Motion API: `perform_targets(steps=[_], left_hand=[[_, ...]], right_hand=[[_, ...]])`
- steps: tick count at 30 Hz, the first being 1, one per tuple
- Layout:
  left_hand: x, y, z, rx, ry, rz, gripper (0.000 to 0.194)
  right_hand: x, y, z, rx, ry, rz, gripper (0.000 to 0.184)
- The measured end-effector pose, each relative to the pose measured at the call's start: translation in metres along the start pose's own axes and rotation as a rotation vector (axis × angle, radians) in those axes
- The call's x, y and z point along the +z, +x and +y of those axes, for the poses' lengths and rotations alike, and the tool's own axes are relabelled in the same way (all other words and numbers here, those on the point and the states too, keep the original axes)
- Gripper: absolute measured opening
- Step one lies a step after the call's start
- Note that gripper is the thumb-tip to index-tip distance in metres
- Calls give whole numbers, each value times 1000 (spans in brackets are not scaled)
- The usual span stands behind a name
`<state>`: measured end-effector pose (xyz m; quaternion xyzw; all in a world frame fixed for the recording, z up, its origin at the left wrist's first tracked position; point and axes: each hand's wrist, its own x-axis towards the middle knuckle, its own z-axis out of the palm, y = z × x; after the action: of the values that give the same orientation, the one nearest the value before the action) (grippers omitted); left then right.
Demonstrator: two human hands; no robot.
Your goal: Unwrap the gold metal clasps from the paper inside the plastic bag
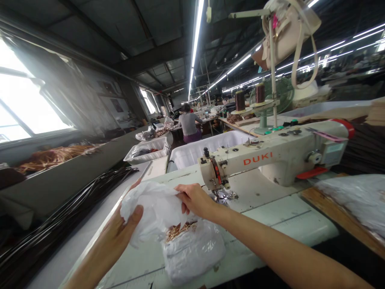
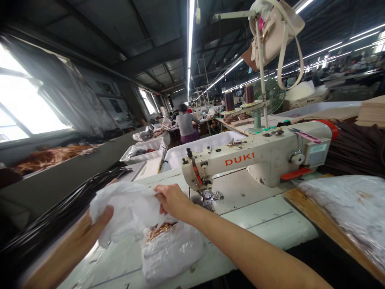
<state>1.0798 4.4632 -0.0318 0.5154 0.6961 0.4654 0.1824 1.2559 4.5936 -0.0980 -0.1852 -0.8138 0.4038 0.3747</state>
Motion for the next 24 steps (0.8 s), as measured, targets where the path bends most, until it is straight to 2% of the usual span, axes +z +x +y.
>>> perform_targets(steps=[2,5,8,11,15,18,21,24], left_hand=[[3,-10,-3,-4,-60,-23,69],[6,-18,-15,-108,-180,-11,61],[6,-17,-26,-256,-347,68,64],[7,-15,-29,-314,-374,116,63],[11,-14,-27,-221,-227,45,53],[10,-10,-28,-85,99,66,47],[3,-3,-31,-8,334,102,48],[-5,4,-34,-1,325,79,47]], right_hand=[[9,-2,-4,-86,33,-8,27],[18,-3,-9,-143,99,-108,33],[15,-3,-10,-65,144,-210,35],[9,-3,-8,19,72,-206,31],[8,-5,-3,47,-151,-57,22],[10,-6,2,47,-238,42,19],[6,-3,7,106,-131,32,20],[-1,1,13,174,-10,26,22]])
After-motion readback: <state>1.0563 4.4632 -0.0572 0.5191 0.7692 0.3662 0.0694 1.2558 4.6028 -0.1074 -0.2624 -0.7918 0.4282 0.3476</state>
